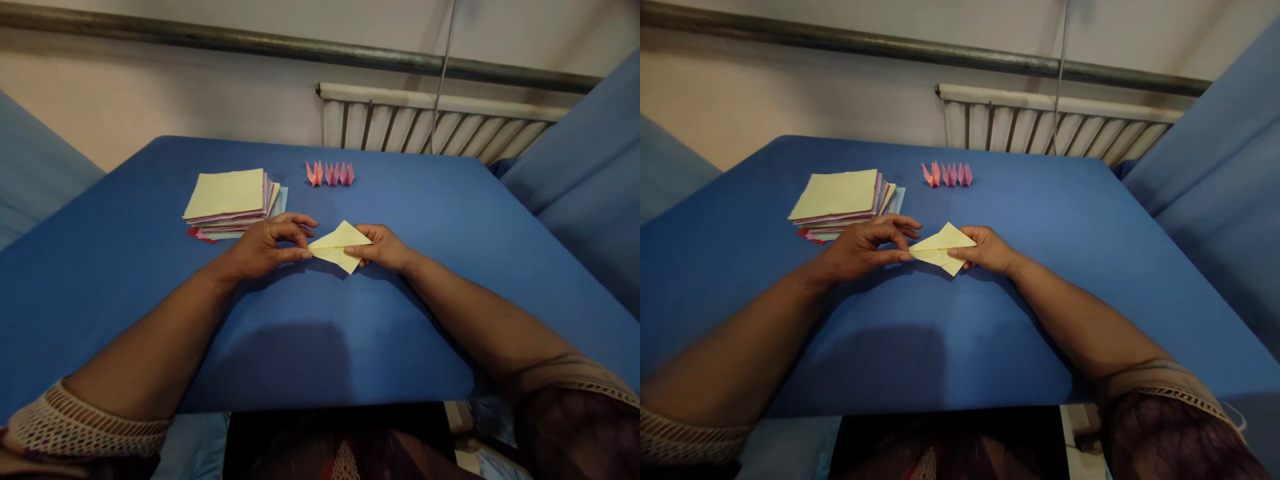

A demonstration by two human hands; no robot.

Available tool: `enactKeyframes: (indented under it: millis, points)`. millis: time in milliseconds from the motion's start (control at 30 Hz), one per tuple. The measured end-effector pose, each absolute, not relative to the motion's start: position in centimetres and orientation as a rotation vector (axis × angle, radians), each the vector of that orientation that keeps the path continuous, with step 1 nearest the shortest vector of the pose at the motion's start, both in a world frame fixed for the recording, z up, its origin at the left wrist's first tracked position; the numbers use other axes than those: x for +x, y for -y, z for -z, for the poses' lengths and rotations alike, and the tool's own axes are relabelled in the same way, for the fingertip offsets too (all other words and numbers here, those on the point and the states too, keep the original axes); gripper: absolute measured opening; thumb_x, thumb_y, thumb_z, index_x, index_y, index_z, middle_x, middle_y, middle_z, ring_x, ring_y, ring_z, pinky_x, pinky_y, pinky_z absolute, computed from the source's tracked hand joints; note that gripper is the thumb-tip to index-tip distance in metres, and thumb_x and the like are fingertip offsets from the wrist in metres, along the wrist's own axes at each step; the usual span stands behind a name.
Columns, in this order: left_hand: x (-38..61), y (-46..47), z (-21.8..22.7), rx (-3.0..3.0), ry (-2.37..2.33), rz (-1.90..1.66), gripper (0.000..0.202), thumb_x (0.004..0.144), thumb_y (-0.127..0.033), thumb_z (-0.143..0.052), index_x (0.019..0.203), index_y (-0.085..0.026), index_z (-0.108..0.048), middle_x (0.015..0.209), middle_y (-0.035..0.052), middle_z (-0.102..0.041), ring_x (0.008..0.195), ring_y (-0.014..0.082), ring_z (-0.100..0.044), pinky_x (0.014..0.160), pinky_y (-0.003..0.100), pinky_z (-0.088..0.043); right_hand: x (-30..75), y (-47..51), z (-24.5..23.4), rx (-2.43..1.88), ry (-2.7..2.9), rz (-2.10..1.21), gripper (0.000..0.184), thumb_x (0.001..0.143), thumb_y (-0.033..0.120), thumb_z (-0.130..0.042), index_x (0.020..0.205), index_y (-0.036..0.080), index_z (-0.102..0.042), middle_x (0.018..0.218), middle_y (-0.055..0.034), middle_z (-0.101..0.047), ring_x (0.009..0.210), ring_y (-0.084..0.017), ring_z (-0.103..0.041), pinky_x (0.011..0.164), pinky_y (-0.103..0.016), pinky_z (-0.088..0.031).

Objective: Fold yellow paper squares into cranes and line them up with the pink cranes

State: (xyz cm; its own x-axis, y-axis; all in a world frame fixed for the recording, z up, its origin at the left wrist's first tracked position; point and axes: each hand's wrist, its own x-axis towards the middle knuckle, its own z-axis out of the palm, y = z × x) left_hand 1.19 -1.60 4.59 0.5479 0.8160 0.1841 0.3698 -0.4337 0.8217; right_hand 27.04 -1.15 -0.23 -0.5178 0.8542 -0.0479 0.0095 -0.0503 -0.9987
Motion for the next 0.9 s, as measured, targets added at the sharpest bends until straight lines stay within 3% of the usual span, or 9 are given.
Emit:
enactKeyframes:
  millis: [133,333,467,667,767,900]
  points:
    - [1.4,1.7,-4.5,1.835,-0.982,-0.706,0.027,0.065,-0.038,-0.082,0.069,-0.016,-0.066,0.116,0.0103,-0.066,0.092,0.0201,-0.066,0.091,0.039,-0.052,26.9,1.2,0.4,-0.925,1.577,-1.614,0.033,0.068,0.037,-0.080,0.086,0.015,-0.063,0.061,0.0046,-0.062,0.045,-0.007,-0.052,0.045,-0.020,-0.040]
    - [2.6,1.8,-3.6,1.417,-1.148,-0.922,0.034,0.056,-0.029,-0.088,0.075,-0.016,-0.063,0.077,0.0007,-0.066,0.070,0.0125,-0.063,0.074,0.029,-0.053,26.4,1.3,0.8,-0.951,1.560,-1.501,0.035,0.069,0.040,-0.078,0.091,0.016,-0.063,0.067,0.0031,-0.065,0.048,-0.007,-0.052,0.046,-0.021,-0.041]
    - [3.0,2.1,-3.6,1.121,-1.070,-1.019,0.041,0.060,-0.024,-0.087,0.093,-0.015,-0.065,0.086,0.0030,-0.069,0.074,0.0136,-0.066,0.074,0.029,-0.055,26.1,1.4,0.8,-0.970,1.503,-1.423,0.037,0.069,0.042,-0.077,0.092,0.017,-0.063,0.068,0.0033,-0.064,0.048,-0.007,-0.050,0.046,-0.021,-0.041]
    - [4.5,3.8,-3.1,0.917,-0.881,-0.896,0.037,0.078,-0.040,-0.077,0.102,-0.014,-0.067,0.103,0.0111,-0.072,0.094,0.0204,-0.068,0.082,0.033,-0.055,25.1,2.0,0.7,-0.951,1.433,-1.379,0.037,0.069,0.043,-0.078,0.089,0.017,-0.062,0.065,0.0043,-0.061,0.050,-0.008,-0.050,0.047,-0.023,-0.043]
    - [5.5,4.5,-2.6,0.893,-0.869,-0.894,0.037,0.078,-0.036,-0.077,0.105,-0.013,-0.067,0.101,0.0107,-0.073,0.090,0.0200,-0.069,0.081,0.033,-0.056,24.4,2.7,0.7,-0.918,1.426,-1.432,0.036,0.069,0.042,-0.079,0.089,0.017,-0.062,0.067,0.0035,-0.062,0.052,-0.008,-0.052,0.049,-0.024,-0.045]
    - [5.9,4.6,-2.4,0.851,-0.945,-0.980,0.028,0.073,-0.024,-0.080,0.094,-0.012,-0.066,0.087,0.0073,-0.073,0.079,0.0177,-0.069,0.078,0.033,-0.058,24.2,3.2,0.7,-0.885,1.443,-1.536,0.038,0.068,0.042,-0.081,0.090,0.018,-0.062,0.070,0.0026,-0.064,0.054,-0.009,-0.055,0.049,-0.022,-0.046]
